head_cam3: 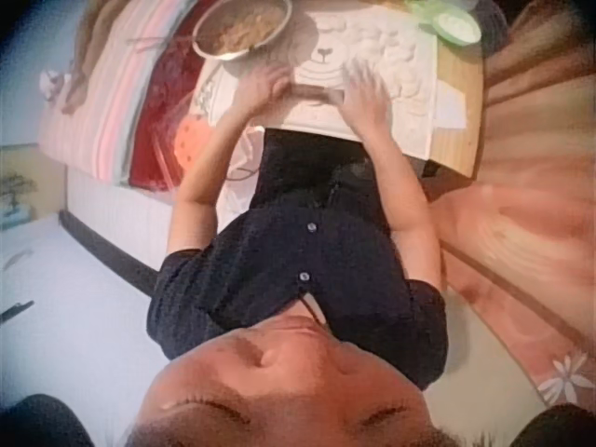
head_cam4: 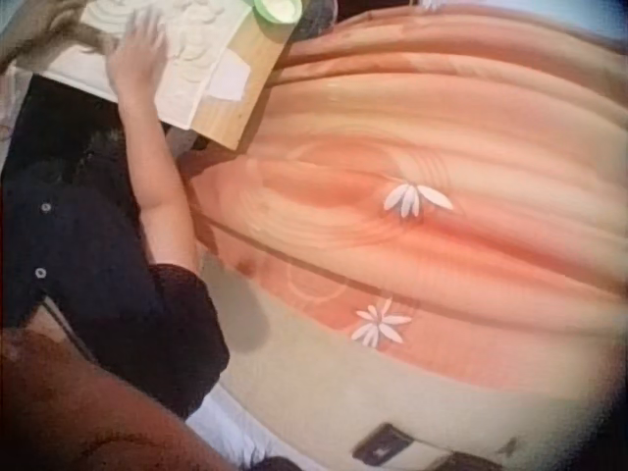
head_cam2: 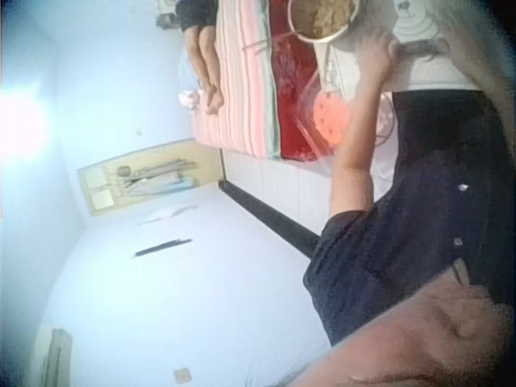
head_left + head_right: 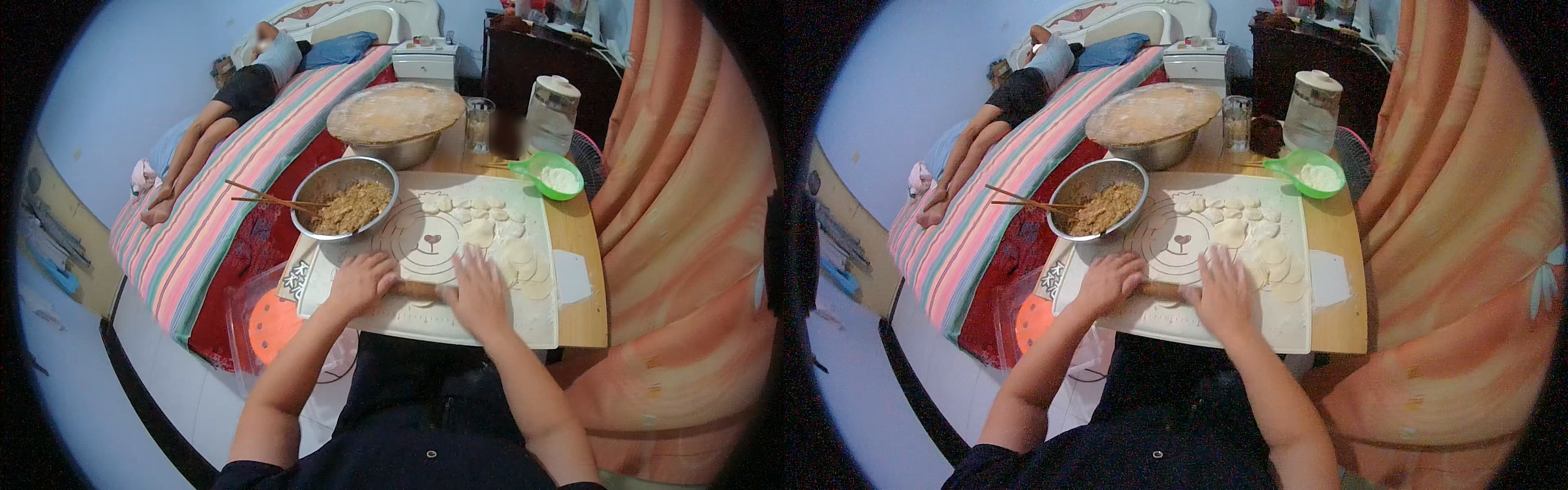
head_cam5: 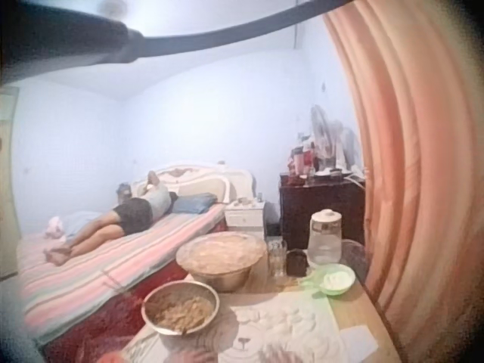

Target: The person uses a rolling pin to flatten small dough balls into round wrappers on a silicone mat. A bowl of filling and a covered container are nearby, and the person repeatedly rolls and adjusts the dough pieces.

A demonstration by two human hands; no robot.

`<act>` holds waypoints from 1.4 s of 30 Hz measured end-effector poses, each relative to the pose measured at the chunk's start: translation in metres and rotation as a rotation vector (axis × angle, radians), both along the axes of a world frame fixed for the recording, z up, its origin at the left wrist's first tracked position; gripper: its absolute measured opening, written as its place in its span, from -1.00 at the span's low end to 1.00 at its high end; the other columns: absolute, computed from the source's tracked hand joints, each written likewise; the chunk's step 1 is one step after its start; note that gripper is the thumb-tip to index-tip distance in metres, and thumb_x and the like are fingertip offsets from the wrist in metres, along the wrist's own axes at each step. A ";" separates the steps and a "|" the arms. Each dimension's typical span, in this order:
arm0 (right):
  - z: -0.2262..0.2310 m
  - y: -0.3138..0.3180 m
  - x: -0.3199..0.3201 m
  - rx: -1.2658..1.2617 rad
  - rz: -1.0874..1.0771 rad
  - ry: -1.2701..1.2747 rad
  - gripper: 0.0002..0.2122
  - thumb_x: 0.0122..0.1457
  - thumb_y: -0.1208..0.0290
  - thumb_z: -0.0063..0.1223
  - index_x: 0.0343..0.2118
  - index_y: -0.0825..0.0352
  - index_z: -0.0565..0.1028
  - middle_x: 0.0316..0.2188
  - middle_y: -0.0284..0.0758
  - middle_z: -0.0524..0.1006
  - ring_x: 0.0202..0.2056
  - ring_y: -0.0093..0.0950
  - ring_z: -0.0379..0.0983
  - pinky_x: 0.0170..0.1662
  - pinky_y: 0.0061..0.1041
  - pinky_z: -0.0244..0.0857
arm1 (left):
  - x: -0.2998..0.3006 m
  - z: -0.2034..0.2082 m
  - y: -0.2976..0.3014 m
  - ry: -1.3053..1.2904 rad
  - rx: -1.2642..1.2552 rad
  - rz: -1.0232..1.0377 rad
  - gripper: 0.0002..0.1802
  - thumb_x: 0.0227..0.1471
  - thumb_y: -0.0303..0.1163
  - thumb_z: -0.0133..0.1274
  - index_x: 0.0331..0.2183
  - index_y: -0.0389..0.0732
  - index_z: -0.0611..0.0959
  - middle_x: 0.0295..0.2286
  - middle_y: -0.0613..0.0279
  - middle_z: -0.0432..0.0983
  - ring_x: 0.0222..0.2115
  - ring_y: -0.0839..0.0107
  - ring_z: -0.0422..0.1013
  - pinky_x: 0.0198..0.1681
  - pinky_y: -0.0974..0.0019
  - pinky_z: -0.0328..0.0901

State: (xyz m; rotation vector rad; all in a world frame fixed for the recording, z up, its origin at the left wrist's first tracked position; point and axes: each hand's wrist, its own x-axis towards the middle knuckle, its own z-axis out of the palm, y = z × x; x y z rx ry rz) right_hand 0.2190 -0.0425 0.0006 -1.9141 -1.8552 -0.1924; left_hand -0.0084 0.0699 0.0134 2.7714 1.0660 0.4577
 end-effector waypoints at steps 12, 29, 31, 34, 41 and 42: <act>0.002 -0.035 -0.011 -0.163 0.058 -0.033 -0.34 0.24 -0.03 -0.09 0.24 0.42 0.23 0.29 -0.02 0.15 0.36 -0.14 -0.08 0.34 -0.02 -0.20 | -0.019 -0.012 -0.035 -0.008 0.179 -0.002 -0.48 0.18 -0.06 -0.08 0.09 -0.12 0.45 0.12 0.14 0.36 0.09 0.16 0.33 0.09 0.04 0.23; 0.036 -0.067 0.000 -0.052 0.206 0.100 -0.67 -0.05 0.46 0.20 -0.17 0.33 0.45 -0.18 -0.25 0.50 -0.09 -0.24 0.42 -0.04 -0.25 0.24 | 0.000 0.028 -0.018 0.067 -0.419 -0.250 -0.64 0.22 -0.22 -0.05 -0.04 -0.19 0.59 -0.10 0.05 0.48 -0.04 0.05 0.36 0.09 0.10 0.22; 0.041 -0.073 0.004 -0.074 0.232 0.123 -0.68 -0.05 0.48 0.18 -0.17 0.33 0.45 -0.17 -0.25 0.50 -0.10 -0.24 0.43 -0.05 -0.24 0.25 | -0.012 0.020 -0.023 -0.046 -0.272 -0.232 -0.62 0.24 -0.19 -0.10 -0.03 -0.18 0.58 -0.07 0.04 0.47 -0.04 0.04 0.35 0.07 0.09 0.23; 0.031 -0.042 0.002 -0.135 0.236 0.156 -0.69 0.04 0.38 0.16 -0.15 0.35 0.45 -0.10 -0.21 0.50 -0.02 -0.22 0.40 0.03 -0.22 0.23 | -0.020 -0.009 -0.006 -0.100 -0.038 -0.115 -0.61 0.25 -0.14 -0.15 -0.07 -0.15 0.60 -0.04 0.07 0.47 -0.03 0.07 0.37 0.05 0.08 0.25; 0.008 0.025 -0.004 -0.132 0.020 0.032 -0.38 0.20 0.06 0.02 0.17 0.49 0.30 0.28 0.00 0.15 0.34 -0.13 -0.03 0.35 -0.10 -0.15 | -0.001 0.019 0.012 0.115 -0.206 0.255 -0.60 0.21 -0.11 -0.13 -0.06 -0.10 0.60 0.03 0.15 0.46 0.00 0.14 0.38 0.04 0.10 0.27; 0.011 0.017 -0.009 -0.173 0.030 0.044 -0.35 0.20 0.06 0.03 0.20 0.50 0.26 0.31 0.01 0.10 0.35 -0.11 -0.07 0.36 -0.08 -0.19 | -0.020 -0.001 0.010 0.036 -0.105 0.170 -0.60 0.20 -0.13 -0.11 -0.03 -0.10 0.58 0.04 0.14 0.45 0.02 0.14 0.37 0.05 0.10 0.26</act>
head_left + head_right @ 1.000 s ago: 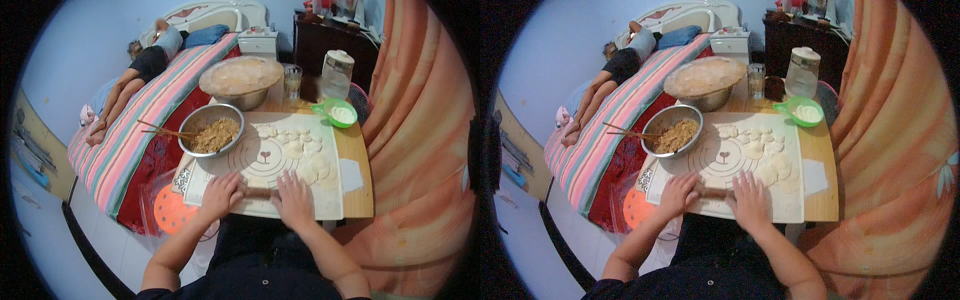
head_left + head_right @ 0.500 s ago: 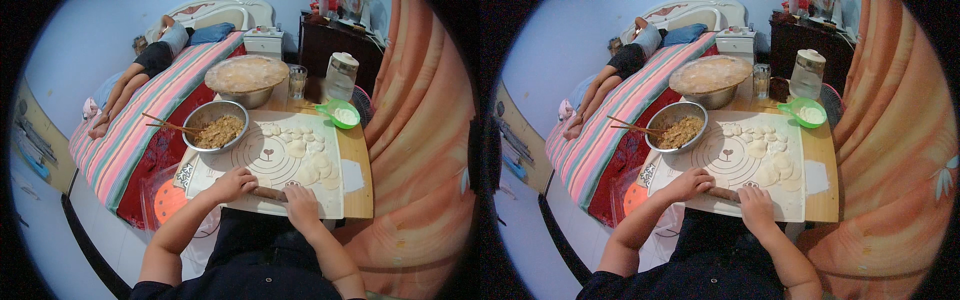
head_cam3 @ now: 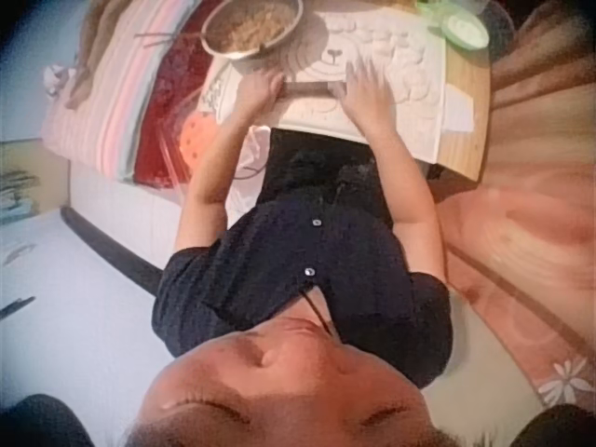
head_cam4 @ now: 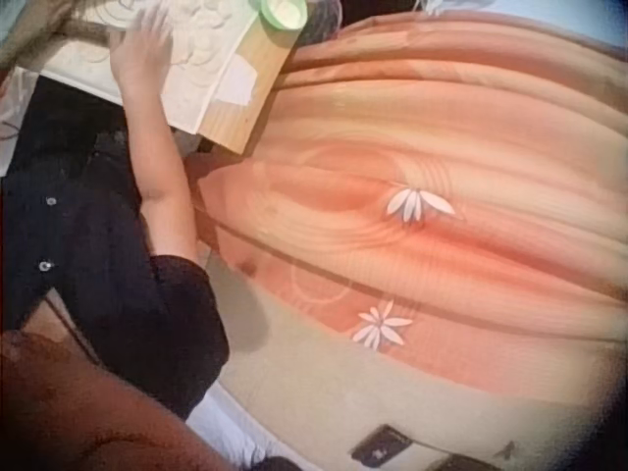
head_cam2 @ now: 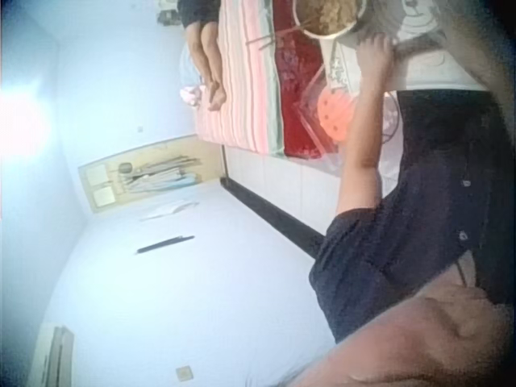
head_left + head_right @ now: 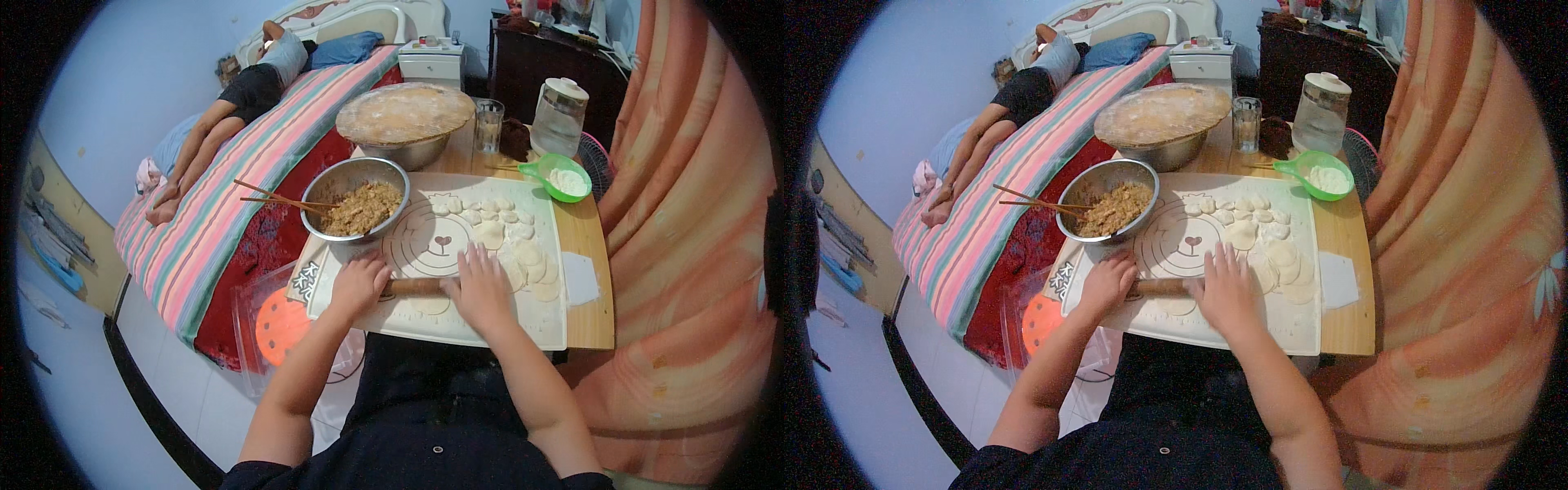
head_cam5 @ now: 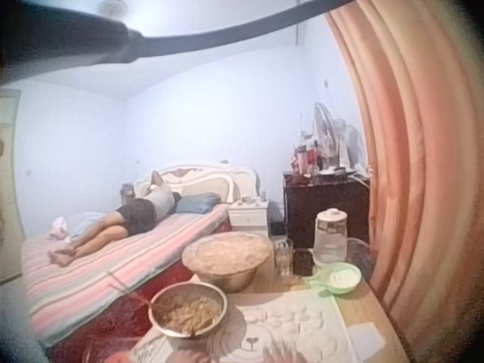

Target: The person uses a rolling pin to flatten small dough balls into round wrappers on a silicone mat. A bowl of filling and a covered container are nearby, and the person repeatedly rolls and adjusts the dough pieces.

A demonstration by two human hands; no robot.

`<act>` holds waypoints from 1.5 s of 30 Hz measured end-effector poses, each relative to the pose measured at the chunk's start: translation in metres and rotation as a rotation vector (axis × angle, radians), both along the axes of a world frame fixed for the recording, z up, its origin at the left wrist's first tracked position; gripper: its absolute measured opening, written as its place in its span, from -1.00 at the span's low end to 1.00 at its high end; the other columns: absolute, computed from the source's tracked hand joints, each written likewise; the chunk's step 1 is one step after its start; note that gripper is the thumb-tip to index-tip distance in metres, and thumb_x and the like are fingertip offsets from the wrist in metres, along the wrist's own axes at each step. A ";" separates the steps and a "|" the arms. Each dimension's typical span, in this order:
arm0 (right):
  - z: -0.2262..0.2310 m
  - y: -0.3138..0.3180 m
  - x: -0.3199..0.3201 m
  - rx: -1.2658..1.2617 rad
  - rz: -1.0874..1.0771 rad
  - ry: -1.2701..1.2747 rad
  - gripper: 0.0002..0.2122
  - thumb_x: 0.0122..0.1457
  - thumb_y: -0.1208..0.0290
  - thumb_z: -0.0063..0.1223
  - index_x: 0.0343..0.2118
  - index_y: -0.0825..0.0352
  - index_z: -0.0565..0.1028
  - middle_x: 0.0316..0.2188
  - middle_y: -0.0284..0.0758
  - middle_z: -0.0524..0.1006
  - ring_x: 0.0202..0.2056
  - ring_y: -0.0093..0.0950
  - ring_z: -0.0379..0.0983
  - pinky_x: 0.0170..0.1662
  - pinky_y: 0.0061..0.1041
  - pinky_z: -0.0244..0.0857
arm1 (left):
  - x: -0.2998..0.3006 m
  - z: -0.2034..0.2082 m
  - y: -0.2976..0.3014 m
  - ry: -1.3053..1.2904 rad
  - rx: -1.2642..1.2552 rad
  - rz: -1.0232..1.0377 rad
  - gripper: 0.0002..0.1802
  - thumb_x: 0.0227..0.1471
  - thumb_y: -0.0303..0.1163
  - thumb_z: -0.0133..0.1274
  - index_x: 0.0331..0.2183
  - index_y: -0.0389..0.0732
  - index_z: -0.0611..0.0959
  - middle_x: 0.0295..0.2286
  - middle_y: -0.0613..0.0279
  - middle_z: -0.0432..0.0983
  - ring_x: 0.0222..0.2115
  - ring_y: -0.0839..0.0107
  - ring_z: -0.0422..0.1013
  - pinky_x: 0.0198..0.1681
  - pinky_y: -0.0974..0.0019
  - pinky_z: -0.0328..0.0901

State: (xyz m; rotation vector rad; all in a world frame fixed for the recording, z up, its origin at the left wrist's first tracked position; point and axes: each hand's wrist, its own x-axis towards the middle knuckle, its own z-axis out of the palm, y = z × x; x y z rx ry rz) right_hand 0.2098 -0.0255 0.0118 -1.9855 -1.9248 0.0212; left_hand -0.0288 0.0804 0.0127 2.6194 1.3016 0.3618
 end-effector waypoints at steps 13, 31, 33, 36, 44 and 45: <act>-0.018 -0.069 0.006 0.093 0.061 0.074 -0.52 0.04 0.34 0.22 0.04 0.33 0.39 -0.03 -0.22 0.40 0.05 -0.21 0.27 0.22 -0.11 0.04 | 0.018 0.007 -0.030 -0.134 -0.197 -0.151 -0.53 0.06 -0.19 0.11 -0.03 -0.22 0.53 -0.10 -0.01 0.50 -0.06 0.05 0.41 0.02 0.08 0.27; -0.011 -0.083 0.055 0.198 0.153 0.118 -0.60 -0.07 0.43 0.24 -0.11 0.25 0.43 -0.12 -0.29 0.43 -0.01 -0.25 0.31 0.13 -0.22 0.13 | 0.090 0.021 -0.015 0.079 -0.356 -0.340 -0.81 0.00 -0.33 0.13 -0.33 -0.22 0.58 -0.40 0.01 0.54 -0.31 0.02 0.49 -0.24 0.08 0.36; -0.011 -0.083 0.055 0.204 0.154 0.128 -0.60 -0.06 0.42 0.23 -0.10 0.25 0.43 -0.12 -0.29 0.43 -0.01 -0.26 0.32 0.13 -0.22 0.13 | 0.102 0.026 -0.012 0.040 -0.311 -0.435 -0.83 0.02 -0.36 0.12 -0.34 -0.23 0.59 -0.38 0.02 0.53 -0.30 0.04 0.48 -0.23 0.10 0.36; -0.016 -0.082 0.058 0.217 0.132 0.085 -0.60 -0.05 0.43 0.23 -0.10 0.25 0.43 -0.13 -0.30 0.42 -0.01 -0.26 0.32 0.13 -0.22 0.12 | 0.137 0.036 -0.002 -0.111 -0.300 -0.614 -0.86 0.03 -0.40 0.10 -0.33 -0.23 0.61 -0.39 0.04 0.54 -0.31 0.05 0.50 -0.24 0.11 0.37; -0.012 -0.079 0.056 0.243 0.096 0.164 -0.55 -0.11 0.46 0.25 -0.08 0.23 0.43 -0.12 -0.30 0.41 0.00 -0.26 0.30 0.12 -0.21 0.10 | 0.160 -0.013 0.103 -0.209 0.083 -0.196 -0.76 0.02 -0.40 0.10 -0.23 -0.25 0.63 -0.24 -0.03 0.53 -0.21 -0.03 0.47 -0.12 0.07 0.36; -0.014 -0.081 0.056 0.253 0.071 0.161 -0.55 -0.11 0.47 0.25 -0.08 0.23 0.43 -0.11 -0.29 0.41 0.01 -0.25 0.29 0.13 -0.20 0.09 | 0.160 -0.011 0.101 -0.166 0.132 -0.171 -0.73 0.01 -0.42 0.11 -0.20 -0.26 0.62 -0.22 -0.02 0.52 -0.20 -0.05 0.46 -0.10 0.08 0.35</act>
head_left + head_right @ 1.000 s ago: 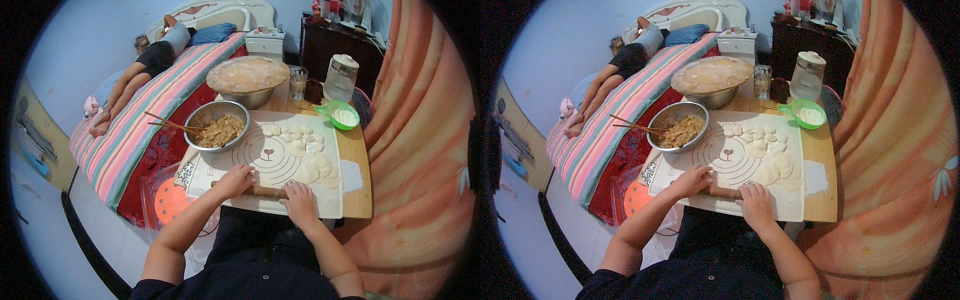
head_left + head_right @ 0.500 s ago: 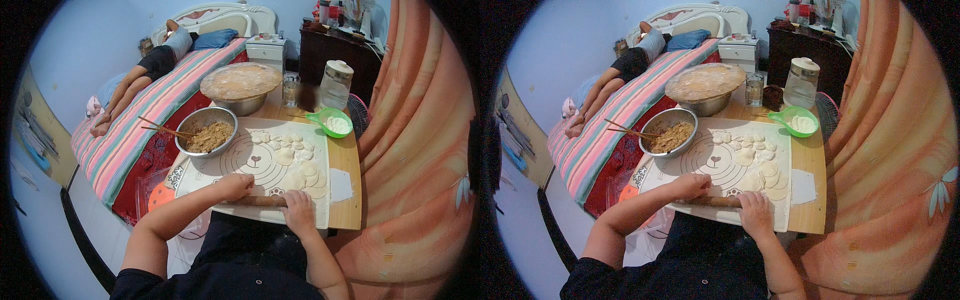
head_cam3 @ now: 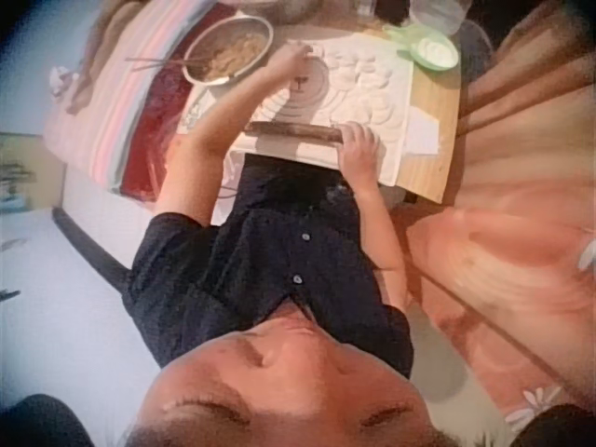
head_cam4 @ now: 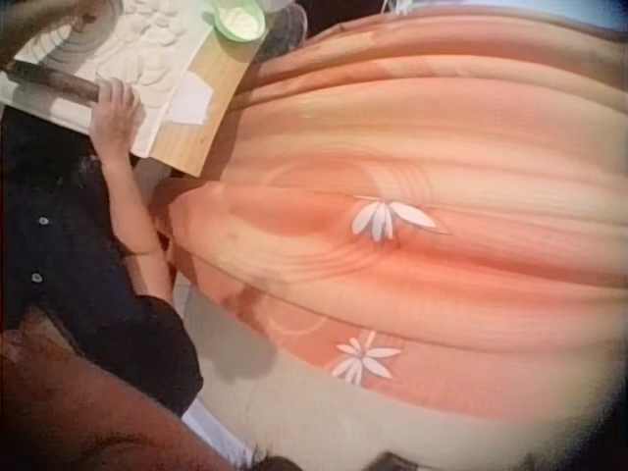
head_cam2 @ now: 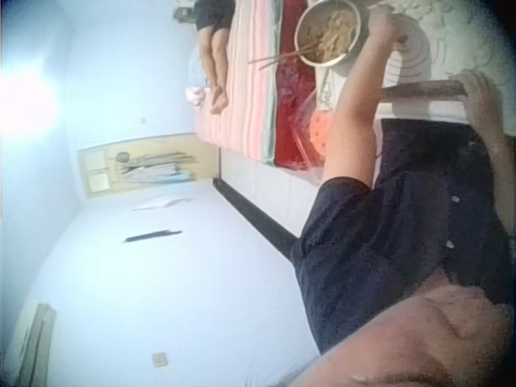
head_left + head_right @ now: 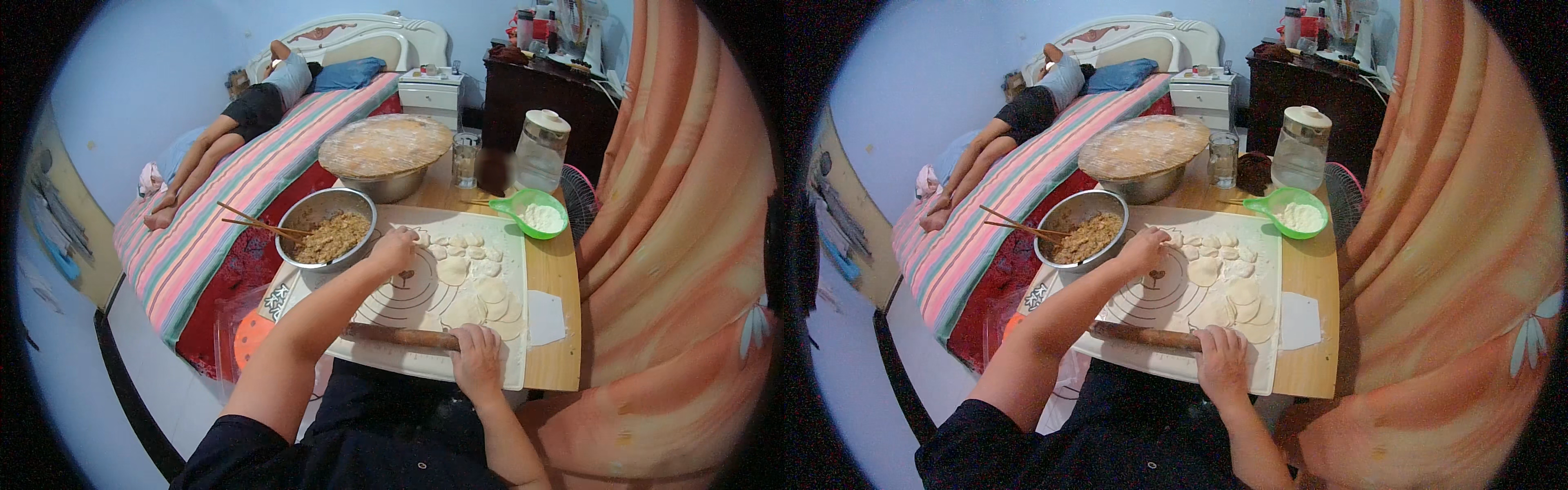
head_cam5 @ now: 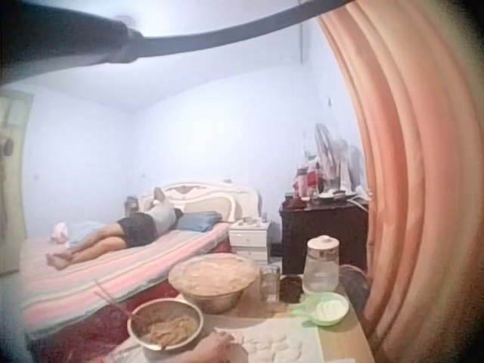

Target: The person uses a rolling pin to flatten small dough balls into round wrappers on a silicone mat. A bowl of filling and a covered container are nearby, and the person repeatedly rolls and adjusts the dough pieces.

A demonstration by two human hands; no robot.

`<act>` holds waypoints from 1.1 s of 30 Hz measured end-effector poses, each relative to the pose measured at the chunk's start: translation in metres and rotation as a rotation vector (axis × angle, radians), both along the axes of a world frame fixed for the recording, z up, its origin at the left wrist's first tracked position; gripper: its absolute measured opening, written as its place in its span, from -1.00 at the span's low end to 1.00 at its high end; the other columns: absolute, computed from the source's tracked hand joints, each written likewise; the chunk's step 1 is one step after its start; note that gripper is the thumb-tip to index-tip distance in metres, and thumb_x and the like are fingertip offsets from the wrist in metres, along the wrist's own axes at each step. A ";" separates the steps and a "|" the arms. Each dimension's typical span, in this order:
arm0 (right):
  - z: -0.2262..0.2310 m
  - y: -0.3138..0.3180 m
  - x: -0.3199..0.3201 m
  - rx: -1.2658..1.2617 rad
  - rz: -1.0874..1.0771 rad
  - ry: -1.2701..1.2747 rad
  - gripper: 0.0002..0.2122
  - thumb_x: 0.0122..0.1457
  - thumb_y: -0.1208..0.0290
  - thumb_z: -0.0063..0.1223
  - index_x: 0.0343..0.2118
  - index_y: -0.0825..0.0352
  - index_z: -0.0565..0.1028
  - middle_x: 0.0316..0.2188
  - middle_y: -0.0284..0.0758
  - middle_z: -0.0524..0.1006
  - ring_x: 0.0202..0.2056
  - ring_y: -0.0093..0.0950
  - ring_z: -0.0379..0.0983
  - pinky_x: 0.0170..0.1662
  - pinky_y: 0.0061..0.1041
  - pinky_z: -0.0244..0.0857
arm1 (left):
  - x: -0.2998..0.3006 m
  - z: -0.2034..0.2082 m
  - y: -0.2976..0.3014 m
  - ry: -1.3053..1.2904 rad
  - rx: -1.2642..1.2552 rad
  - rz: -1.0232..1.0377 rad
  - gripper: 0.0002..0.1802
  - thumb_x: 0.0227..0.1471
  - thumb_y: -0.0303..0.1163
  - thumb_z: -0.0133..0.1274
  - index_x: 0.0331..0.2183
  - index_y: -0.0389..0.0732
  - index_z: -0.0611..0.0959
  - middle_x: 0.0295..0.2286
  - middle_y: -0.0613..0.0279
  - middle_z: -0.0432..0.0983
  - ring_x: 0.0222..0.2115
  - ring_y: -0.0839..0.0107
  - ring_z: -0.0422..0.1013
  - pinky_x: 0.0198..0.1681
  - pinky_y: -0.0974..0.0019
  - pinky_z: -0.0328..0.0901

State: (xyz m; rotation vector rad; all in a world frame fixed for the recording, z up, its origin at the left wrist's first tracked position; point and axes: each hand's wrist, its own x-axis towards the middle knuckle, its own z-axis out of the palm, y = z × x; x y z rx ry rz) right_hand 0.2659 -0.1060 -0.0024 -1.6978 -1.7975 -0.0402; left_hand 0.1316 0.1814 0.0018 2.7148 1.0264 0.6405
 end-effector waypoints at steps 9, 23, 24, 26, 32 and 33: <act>-0.023 0.001 0.000 0.183 -0.382 0.130 -0.48 -0.14 0.61 0.24 -0.04 0.27 0.35 -0.04 -0.19 0.35 0.06 -0.13 0.22 0.16 -0.08 0.02 | -0.056 0.046 -0.008 -0.403 -0.454 0.024 -0.75 0.18 -0.41 0.02 -0.13 -0.31 0.60 -0.24 0.04 0.55 -0.18 0.23 0.48 -0.08 0.25 0.36; -0.017 0.006 0.006 0.226 -0.453 0.341 -0.59 0.02 0.56 0.19 -0.04 0.35 0.34 -0.07 -0.13 0.36 0.03 -0.11 0.25 0.13 -0.15 0.08 | -0.009 0.006 -0.190 -0.234 -0.311 -0.375 -0.04 -0.11 -0.29 0.31 0.22 -0.36 0.17 0.15 -0.19 0.16 0.15 -0.08 0.18 0.22 0.03 0.12; -0.019 0.007 0.008 0.241 -0.455 0.363 -0.60 0.06 0.56 0.16 -0.03 0.37 0.33 -0.06 -0.12 0.36 0.03 -0.12 0.25 0.14 -0.17 0.09 | -0.001 0.008 -0.192 -0.200 -0.225 -0.383 -0.03 -0.12 -0.28 0.31 0.23 -0.34 0.17 0.16 -0.19 0.15 0.17 -0.08 0.17 0.22 0.02 0.12; -0.021 0.006 0.011 0.263 -0.459 0.418 -0.63 0.11 0.56 0.12 -0.02 0.39 0.31 -0.05 -0.13 0.35 0.03 -0.14 0.25 0.14 -0.20 0.10 | 0.001 0.002 -0.205 -0.023 -0.098 -0.321 -0.03 -0.08 -0.15 0.27 0.25 -0.27 0.16 0.21 -0.19 0.07 0.20 -0.11 0.10 0.23 -0.06 0.07; -0.026 0.003 0.011 0.337 -0.491 0.627 -0.65 0.21 0.50 0.05 0.02 0.42 0.28 -0.07 -0.16 0.34 0.00 -0.27 0.27 0.13 -0.31 0.13 | 0.024 -0.027 -0.191 0.079 -0.009 -0.272 -0.12 0.05 -0.01 0.10 0.26 -0.22 0.17 0.26 -0.15 0.01 0.28 -0.02 0.00 0.30 -0.02 -0.04; -0.027 0.003 0.011 0.345 -0.491 0.671 -0.65 0.23 0.49 0.04 0.03 0.42 0.27 -0.07 -0.17 0.34 -0.01 -0.29 0.28 0.13 -0.33 0.14 | 0.033 -0.029 -0.185 0.059 -0.011 -0.280 -0.16 0.08 -0.04 0.08 0.25 -0.24 0.18 0.25 -0.15 0.03 0.29 0.01 -0.01 0.30 -0.01 -0.05</act>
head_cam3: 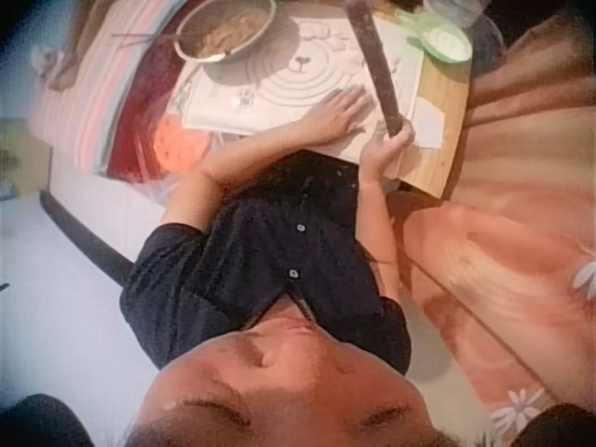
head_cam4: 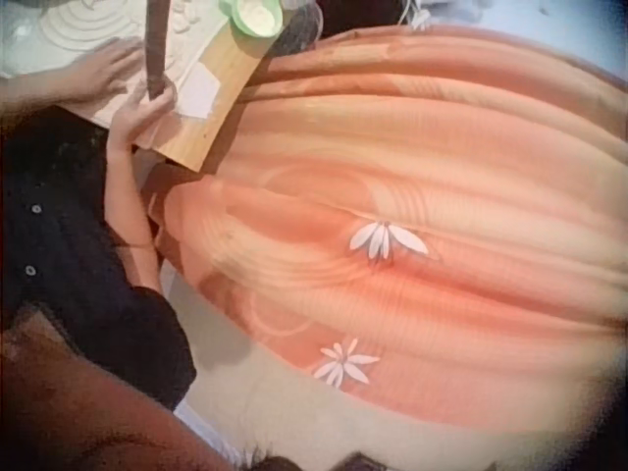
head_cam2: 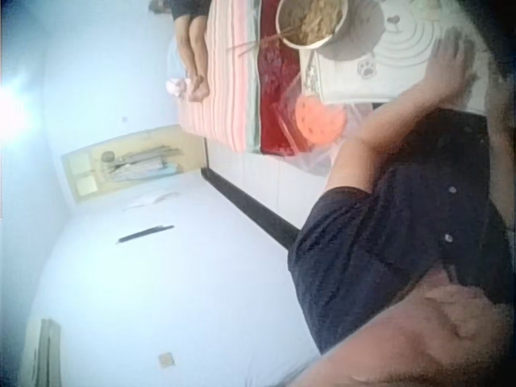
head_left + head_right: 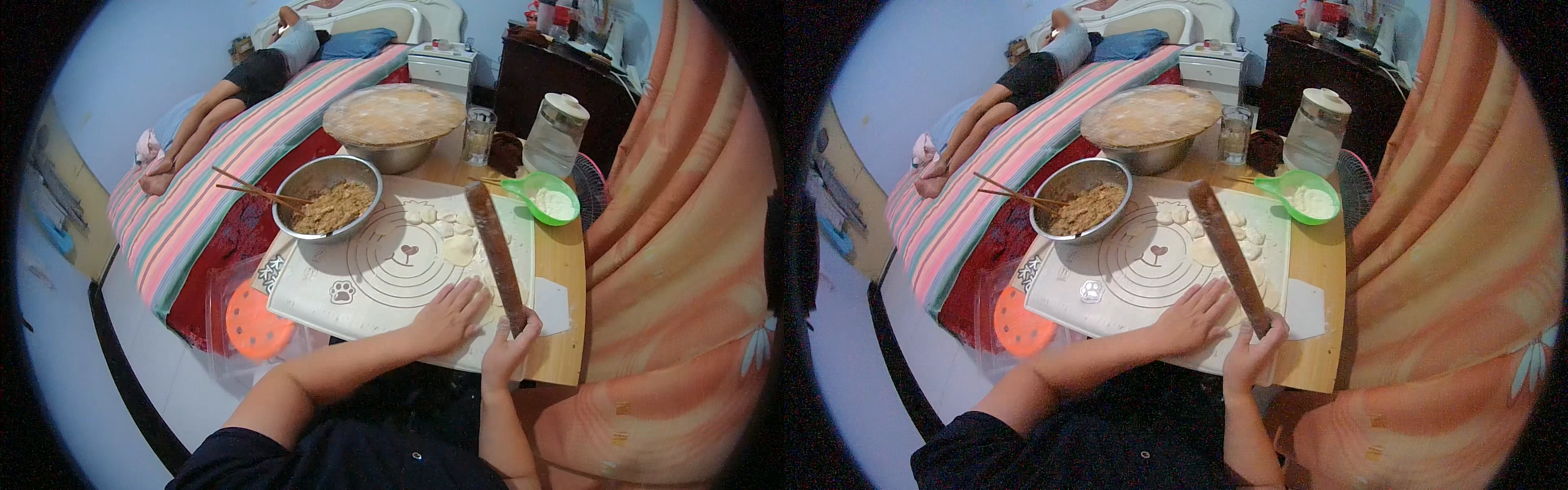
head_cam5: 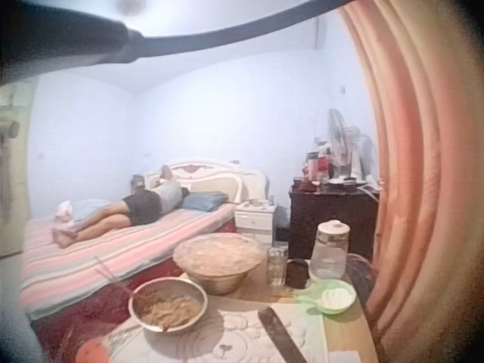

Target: The person uses a rolling pin to flatten small dough balls into round wrappers on a silicone mat. A bowl of filling and a covered container are nearby, and the person repeatedly rolls and adjusts the dough pieces.

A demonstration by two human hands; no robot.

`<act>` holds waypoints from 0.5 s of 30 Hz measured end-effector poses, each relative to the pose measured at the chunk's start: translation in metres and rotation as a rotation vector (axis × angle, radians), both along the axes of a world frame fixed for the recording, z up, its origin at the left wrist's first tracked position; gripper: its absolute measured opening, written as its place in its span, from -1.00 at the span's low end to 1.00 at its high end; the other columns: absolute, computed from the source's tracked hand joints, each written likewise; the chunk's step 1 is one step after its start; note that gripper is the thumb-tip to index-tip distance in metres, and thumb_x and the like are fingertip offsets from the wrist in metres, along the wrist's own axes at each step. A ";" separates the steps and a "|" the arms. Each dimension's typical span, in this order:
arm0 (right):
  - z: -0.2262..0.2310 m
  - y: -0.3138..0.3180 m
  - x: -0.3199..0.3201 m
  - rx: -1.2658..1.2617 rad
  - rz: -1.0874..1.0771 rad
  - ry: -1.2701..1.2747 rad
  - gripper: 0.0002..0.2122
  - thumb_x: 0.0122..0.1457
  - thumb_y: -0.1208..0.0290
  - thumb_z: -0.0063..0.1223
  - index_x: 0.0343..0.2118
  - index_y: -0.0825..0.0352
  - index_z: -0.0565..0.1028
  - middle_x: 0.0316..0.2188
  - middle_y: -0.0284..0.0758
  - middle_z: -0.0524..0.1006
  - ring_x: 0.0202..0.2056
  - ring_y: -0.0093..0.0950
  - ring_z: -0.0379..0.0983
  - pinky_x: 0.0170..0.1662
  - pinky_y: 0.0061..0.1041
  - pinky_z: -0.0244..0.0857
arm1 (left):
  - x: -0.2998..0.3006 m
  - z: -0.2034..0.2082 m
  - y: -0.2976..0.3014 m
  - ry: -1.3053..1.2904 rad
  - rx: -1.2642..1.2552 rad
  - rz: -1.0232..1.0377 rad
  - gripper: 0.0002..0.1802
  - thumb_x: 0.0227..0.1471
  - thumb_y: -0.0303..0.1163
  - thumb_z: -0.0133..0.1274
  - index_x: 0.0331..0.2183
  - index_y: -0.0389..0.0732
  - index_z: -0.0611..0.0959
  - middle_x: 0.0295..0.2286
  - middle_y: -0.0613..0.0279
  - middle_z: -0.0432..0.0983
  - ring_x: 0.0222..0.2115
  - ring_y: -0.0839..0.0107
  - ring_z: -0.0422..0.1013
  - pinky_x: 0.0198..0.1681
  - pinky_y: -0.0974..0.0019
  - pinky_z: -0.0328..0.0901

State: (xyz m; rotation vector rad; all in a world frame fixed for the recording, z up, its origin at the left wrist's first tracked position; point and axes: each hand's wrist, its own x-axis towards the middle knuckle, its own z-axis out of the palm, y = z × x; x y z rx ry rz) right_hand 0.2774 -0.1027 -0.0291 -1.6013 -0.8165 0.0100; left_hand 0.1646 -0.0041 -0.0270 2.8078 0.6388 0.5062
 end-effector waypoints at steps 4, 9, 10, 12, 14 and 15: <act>0.002 -0.001 0.002 0.044 0.005 0.113 -0.66 0.27 0.48 0.01 0.05 0.44 0.25 -0.08 -0.19 0.35 -0.06 -0.36 0.31 0.11 -0.39 0.16 | 0.031 -0.007 0.030 -0.074 -0.023 -0.129 -0.23 0.09 -0.11 0.05 0.22 -0.27 0.23 0.21 -0.16 0.14 0.22 0.00 0.13 0.24 -0.01 0.06; -0.002 -0.001 0.005 0.048 -0.024 0.099 -0.66 0.25 0.50 0.02 0.03 0.44 0.25 -0.10 -0.18 0.35 -0.06 -0.33 0.31 0.10 -0.37 0.16 | 0.029 0.029 0.093 -0.179 -0.112 0.254 -0.40 0.09 -0.24 0.04 0.11 -0.33 0.37 -0.09 -0.10 0.44 -0.05 -0.03 0.36 0.04 0.00 0.26; -0.006 0.000 0.007 0.077 -0.031 0.089 -0.66 0.24 0.50 0.03 0.02 0.43 0.25 -0.11 -0.17 0.35 -0.06 -0.31 0.31 0.09 -0.35 0.16 | 0.026 0.031 0.098 -0.110 0.022 0.339 -0.44 0.04 -0.31 0.08 0.06 -0.34 0.42 -0.16 -0.05 0.46 -0.10 0.00 0.38 -0.01 0.02 0.27; -0.006 0.001 0.006 0.105 -0.020 0.151 -0.67 0.24 0.51 0.02 0.02 0.43 0.25 -0.12 -0.18 0.35 -0.06 -0.32 0.30 0.10 -0.36 0.15 | 0.017 0.029 0.104 -0.020 -0.011 0.334 -0.46 0.05 -0.33 0.06 0.06 -0.32 0.41 -0.13 -0.06 0.45 -0.08 -0.03 0.36 0.01 0.01 0.26; -0.002 0.000 0.005 0.125 -0.022 0.192 -0.67 0.24 0.52 0.00 0.02 0.43 0.25 -0.12 -0.19 0.35 -0.05 -0.33 0.29 0.10 -0.36 0.14 | 0.016 0.021 0.108 -0.036 -0.021 0.302 -0.50 0.04 -0.34 0.07 0.03 -0.29 0.44 -0.14 -0.06 0.45 -0.09 -0.03 0.36 0.00 0.00 0.26; 0.002 -0.001 0.003 0.131 -0.027 0.202 -0.67 0.23 0.53 0.00 0.02 0.44 0.25 -0.12 -0.20 0.34 -0.05 -0.34 0.29 0.09 -0.37 0.14 | 0.017 0.015 0.108 -0.097 -0.014 0.275 -0.53 0.02 -0.34 0.09 -0.01 -0.27 0.48 -0.17 -0.04 0.46 -0.10 -0.03 0.37 -0.02 0.00 0.27</act>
